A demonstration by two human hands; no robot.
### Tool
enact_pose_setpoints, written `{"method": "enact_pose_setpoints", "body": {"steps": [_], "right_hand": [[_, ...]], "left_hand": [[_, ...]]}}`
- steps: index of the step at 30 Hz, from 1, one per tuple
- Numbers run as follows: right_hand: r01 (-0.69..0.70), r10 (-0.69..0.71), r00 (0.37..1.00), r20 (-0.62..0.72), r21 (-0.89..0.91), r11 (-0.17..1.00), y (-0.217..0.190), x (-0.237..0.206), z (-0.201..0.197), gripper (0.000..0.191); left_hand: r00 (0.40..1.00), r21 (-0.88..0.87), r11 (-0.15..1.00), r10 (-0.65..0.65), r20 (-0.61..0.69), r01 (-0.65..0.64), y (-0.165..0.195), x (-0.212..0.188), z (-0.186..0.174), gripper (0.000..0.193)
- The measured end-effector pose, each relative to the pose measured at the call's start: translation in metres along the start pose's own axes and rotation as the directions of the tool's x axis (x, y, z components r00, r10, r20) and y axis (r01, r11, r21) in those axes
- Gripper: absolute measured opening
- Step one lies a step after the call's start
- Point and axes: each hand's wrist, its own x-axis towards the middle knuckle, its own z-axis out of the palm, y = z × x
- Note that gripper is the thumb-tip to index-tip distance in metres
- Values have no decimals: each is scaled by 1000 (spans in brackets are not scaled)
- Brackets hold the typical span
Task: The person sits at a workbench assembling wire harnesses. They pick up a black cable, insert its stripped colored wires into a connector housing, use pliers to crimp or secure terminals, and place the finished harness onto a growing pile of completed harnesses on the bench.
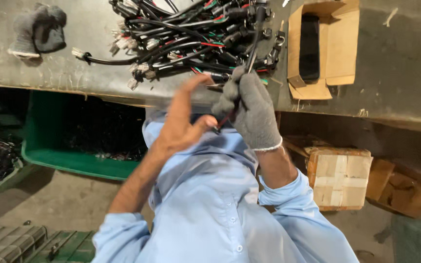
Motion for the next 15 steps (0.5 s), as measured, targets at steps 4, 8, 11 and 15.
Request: {"method": "enact_pose_setpoints", "body": {"steps": [4,8,11,15], "right_hand": [[116,-116,993,-6,42,992,6,-2,-13,19],[184,-185,983,14,24,983,28,-24,-10,36],[323,-307,945,110,-442,837,49,-45,-10,27],[109,-60,994,92,-754,648,47,-62,-23,34]], "left_hand": [[915,-77,916,-384,122,394,-15,-50,35,36],[840,-469,713,-526,134,521,-46,-68,45,31],[851,-572,651,-491,185,500,-62,-72,53,27],[875,-476,744,-465,136,469,-61,-70,69,16]]}}
